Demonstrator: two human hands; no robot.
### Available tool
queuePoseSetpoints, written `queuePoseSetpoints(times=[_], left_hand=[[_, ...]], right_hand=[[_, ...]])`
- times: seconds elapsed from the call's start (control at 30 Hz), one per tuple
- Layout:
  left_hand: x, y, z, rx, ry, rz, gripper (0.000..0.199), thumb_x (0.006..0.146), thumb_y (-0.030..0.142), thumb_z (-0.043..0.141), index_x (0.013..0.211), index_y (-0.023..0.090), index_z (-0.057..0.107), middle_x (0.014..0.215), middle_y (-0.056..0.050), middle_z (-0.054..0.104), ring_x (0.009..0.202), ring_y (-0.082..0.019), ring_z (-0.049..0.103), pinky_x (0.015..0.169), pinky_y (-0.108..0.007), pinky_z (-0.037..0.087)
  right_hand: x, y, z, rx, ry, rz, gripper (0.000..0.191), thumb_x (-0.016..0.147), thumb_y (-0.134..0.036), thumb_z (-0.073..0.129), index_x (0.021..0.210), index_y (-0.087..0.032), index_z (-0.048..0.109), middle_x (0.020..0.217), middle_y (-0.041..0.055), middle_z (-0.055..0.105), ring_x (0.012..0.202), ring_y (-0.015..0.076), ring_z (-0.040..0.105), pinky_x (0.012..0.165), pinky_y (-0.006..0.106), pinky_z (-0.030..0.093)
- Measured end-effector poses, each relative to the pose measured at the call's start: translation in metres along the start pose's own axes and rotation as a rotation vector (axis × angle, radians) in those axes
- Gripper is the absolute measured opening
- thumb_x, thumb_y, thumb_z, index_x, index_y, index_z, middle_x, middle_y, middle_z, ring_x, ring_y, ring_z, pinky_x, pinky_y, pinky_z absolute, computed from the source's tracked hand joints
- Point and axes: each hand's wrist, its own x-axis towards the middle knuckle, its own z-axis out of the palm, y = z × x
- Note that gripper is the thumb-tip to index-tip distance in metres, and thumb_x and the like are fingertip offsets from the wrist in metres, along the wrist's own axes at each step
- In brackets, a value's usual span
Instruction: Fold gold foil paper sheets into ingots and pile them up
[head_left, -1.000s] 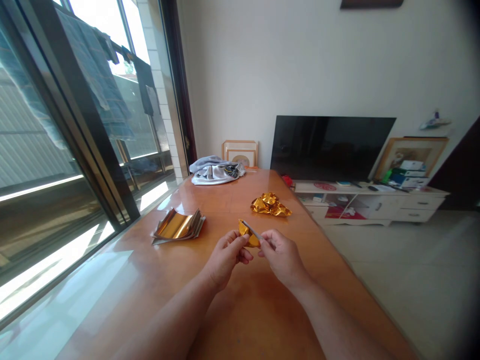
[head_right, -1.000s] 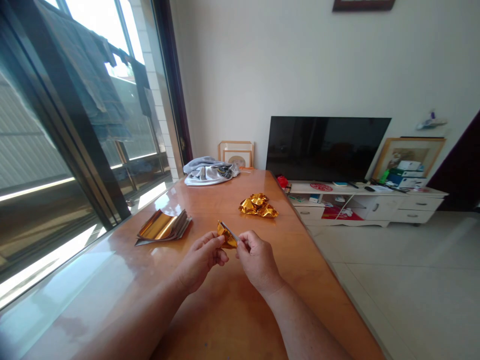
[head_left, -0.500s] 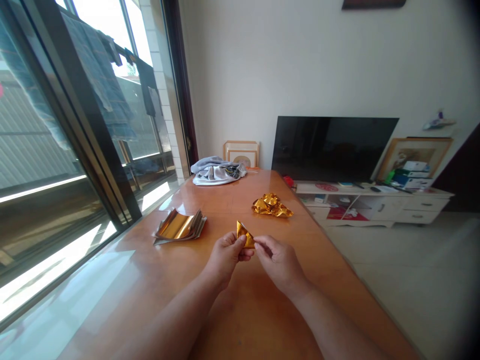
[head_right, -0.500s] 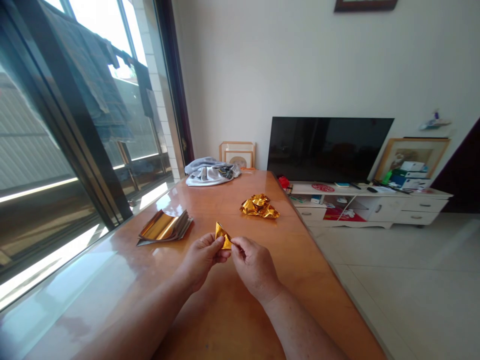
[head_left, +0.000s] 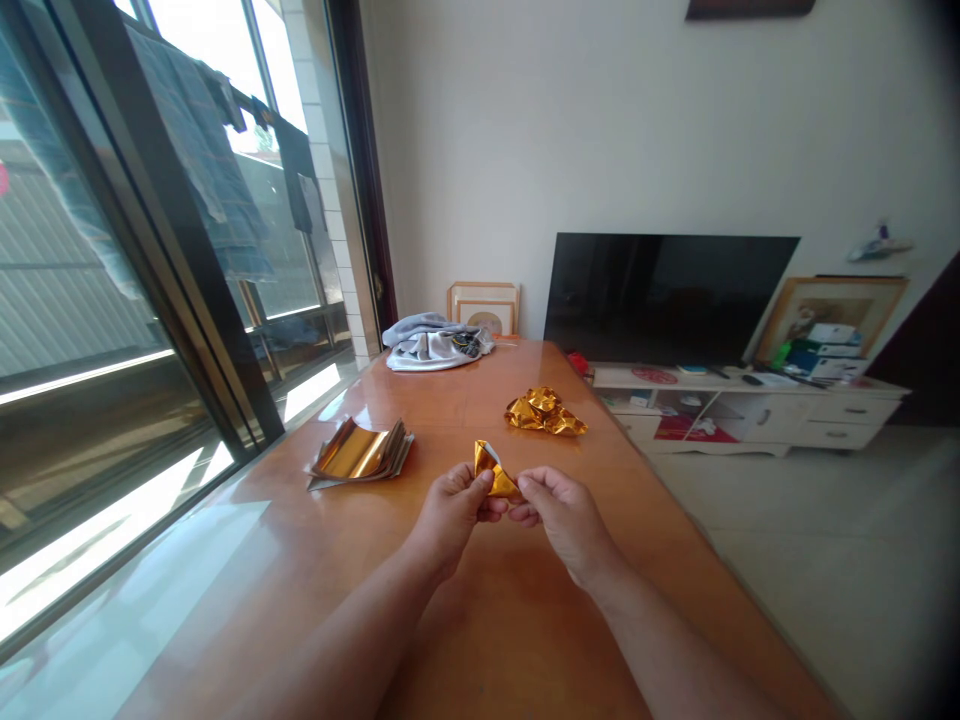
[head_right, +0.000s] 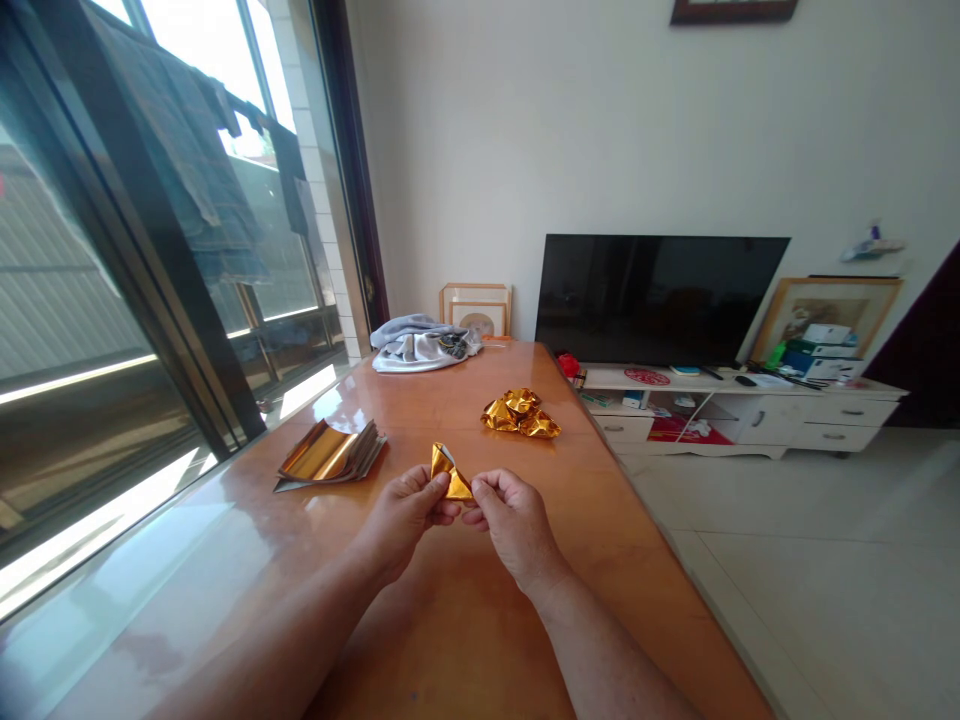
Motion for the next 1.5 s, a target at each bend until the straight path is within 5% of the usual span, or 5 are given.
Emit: queuePoseSetpoints(times=[0.57, 0.8, 1.1, 1.33, 1.5], left_hand=[[-0.008, 0.018, -0.004, 0.135, -0.015, 0.095, 0.025, 0.083, 0.038, 0.068, 0.096, 0.017, 0.066, 0.06, 0.003, 0.057, 0.053, -0.009, 0.045, 0.051, -0.022, 0.029], [-0.006, 0.022, -0.004, 0.144, 0.025, 0.124, 0.036, 0.082, 0.051, 0.07, 0.075, 0.017, 0.059, 0.052, 0.007, 0.045, 0.046, -0.006, 0.031, 0.048, -0.023, 0.021], [0.0, 0.02, -0.013, 0.096, -0.044, 0.091, 0.033, 0.081, 0.047, 0.073, 0.083, 0.016, 0.065, 0.06, 0.001, 0.058, 0.053, -0.009, 0.044, 0.052, -0.021, 0.029], [0.001, 0.022, -0.018, 0.106, -0.041, 0.087, 0.025, 0.079, 0.037, 0.075, 0.091, 0.016, 0.071, 0.068, 0.002, 0.057, 0.053, -0.006, 0.04, 0.051, -0.021, 0.028], [0.002, 0.022, -0.019, -0.066, -0.089, -0.034, 0.025, 0.081, 0.033, 0.073, 0.097, 0.015, 0.066, 0.074, -0.001, 0.065, 0.053, -0.007, 0.053, 0.049, -0.019, 0.034]], right_hand=[[0.001, -0.001, -0.001, -0.022, -0.066, 0.014, 0.031, 0.082, -0.048, 0.068, 0.087, -0.019, 0.062, 0.075, 0.002, 0.068, 0.065, 0.0155, 0.061, 0.062, 0.028, 0.05], [0.001, -0.005, -0.001, -0.105, -0.082, -0.01, 0.022, 0.084, -0.042, 0.064, 0.083, -0.019, 0.061, 0.069, -0.0015, 0.065, 0.058, 0.0129, 0.058, 0.058, 0.026, 0.046], [0.002, -0.007, -0.007, -0.142, -0.072, -0.008, 0.026, 0.085, -0.047, 0.062, 0.09, -0.021, 0.063, 0.055, -0.0066, 0.055, 0.044, 0.0098, 0.044, 0.045, 0.022, 0.033], [0.006, -0.005, -0.01, -0.146, 0.0, -0.048, 0.029, 0.081, -0.047, 0.066, 0.091, -0.021, 0.068, 0.062, -0.0038, 0.062, 0.05, 0.0116, 0.051, 0.05, 0.023, 0.038], [0.006, -0.005, -0.007, -0.083, 0.008, -0.023, 0.03, 0.08, -0.049, 0.067, 0.089, -0.02, 0.068, 0.072, -0.0005, 0.068, 0.05, 0.0109, 0.051, 0.048, 0.024, 0.042]])
